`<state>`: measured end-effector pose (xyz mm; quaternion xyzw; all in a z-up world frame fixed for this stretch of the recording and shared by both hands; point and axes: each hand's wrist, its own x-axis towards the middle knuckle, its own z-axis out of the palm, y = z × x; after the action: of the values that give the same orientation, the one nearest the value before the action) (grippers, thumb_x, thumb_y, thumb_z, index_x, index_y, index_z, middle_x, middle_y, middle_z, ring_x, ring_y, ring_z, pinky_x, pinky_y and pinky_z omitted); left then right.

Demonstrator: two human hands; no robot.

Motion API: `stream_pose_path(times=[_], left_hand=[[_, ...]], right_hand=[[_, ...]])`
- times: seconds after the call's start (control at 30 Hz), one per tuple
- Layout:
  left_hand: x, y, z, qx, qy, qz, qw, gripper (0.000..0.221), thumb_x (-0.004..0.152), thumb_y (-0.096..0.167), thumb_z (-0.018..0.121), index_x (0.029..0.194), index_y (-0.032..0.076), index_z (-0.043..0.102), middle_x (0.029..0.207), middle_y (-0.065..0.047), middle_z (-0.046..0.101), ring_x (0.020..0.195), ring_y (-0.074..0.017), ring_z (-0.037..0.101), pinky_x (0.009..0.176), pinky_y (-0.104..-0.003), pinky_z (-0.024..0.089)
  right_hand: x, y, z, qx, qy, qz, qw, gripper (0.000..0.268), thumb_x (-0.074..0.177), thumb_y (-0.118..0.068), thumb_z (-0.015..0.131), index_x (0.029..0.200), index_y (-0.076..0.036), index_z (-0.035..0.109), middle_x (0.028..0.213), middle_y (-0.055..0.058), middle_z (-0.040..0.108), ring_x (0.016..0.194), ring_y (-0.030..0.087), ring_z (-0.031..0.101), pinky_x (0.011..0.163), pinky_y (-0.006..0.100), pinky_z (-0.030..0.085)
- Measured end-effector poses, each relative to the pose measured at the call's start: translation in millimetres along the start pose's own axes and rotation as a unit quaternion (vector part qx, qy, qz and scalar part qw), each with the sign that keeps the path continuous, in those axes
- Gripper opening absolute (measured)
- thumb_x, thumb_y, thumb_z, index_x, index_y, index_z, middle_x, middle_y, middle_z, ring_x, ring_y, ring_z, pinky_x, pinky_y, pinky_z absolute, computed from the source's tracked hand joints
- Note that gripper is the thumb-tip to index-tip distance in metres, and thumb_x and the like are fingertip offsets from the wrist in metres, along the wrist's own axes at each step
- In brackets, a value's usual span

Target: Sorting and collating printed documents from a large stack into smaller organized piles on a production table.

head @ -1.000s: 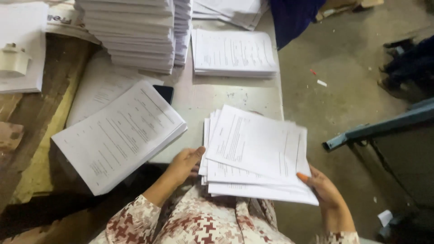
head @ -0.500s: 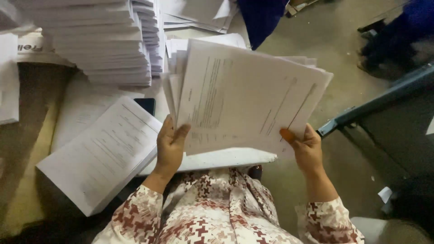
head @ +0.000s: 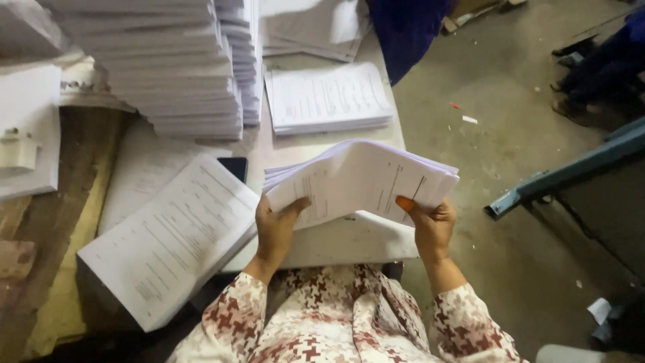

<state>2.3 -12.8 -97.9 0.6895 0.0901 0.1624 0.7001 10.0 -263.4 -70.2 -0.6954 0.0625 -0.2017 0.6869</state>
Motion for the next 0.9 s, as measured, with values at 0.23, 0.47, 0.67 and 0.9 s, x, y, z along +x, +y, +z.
stream_pose_path(times=[0.23,0.47,0.67,0.9], left_hand=[[-4,29,-7,-0.033,-0.024,-0.037,0.998,0.064,0.061,0.014,0.090,0.116,0.004,0.059,0.107,-0.016,0.067,0.106,-0.0286,0.060,0.099,-0.053,0.043],[-6,21,-5,-0.011,-0.020,-0.084,0.996,0.057,0.060,0.010,0.092,0.107,0.006,0.059,0.098,-0.011,0.066,0.097,-0.0221,0.061,0.092,-0.043,0.045],[3,-9,2,-0.035,-0.007,-0.095,0.995,0.056,0.059,0.014,0.094,0.105,0.006,0.063,0.093,-0.009,0.068,0.082,-0.0218,0.063,0.081,-0.040,0.051],[2,-41,13,0.128,0.009,0.039,0.991,0.045,0.065,0.029,0.087,0.097,0.008,0.063,0.085,-0.013,0.070,0.077,-0.0206,0.069,0.074,-0.033,0.054]], right_hand=[[14,33,-20,0.005,-0.060,-0.026,0.998,0.062,0.055,-0.015,0.093,0.109,-0.012,0.063,0.097,0.004,0.070,0.093,0.012,0.061,0.098,0.037,0.046],[5,25,-16,0.009,-0.048,0.018,0.999,0.047,0.058,-0.002,0.089,0.101,-0.005,0.071,0.090,0.010,0.070,0.089,0.014,0.058,0.091,0.038,0.049],[23,76,-35,-0.029,-0.083,0.004,0.996,0.053,0.059,-0.007,0.089,0.107,0.002,0.068,0.096,0.020,0.067,0.094,0.025,0.058,0.096,0.050,0.043],[13,68,-39,-0.072,-0.095,0.004,0.993,0.035,0.072,-0.011,0.080,0.101,-0.002,0.062,0.084,0.020,0.063,0.086,0.028,0.059,0.081,0.043,0.046]])
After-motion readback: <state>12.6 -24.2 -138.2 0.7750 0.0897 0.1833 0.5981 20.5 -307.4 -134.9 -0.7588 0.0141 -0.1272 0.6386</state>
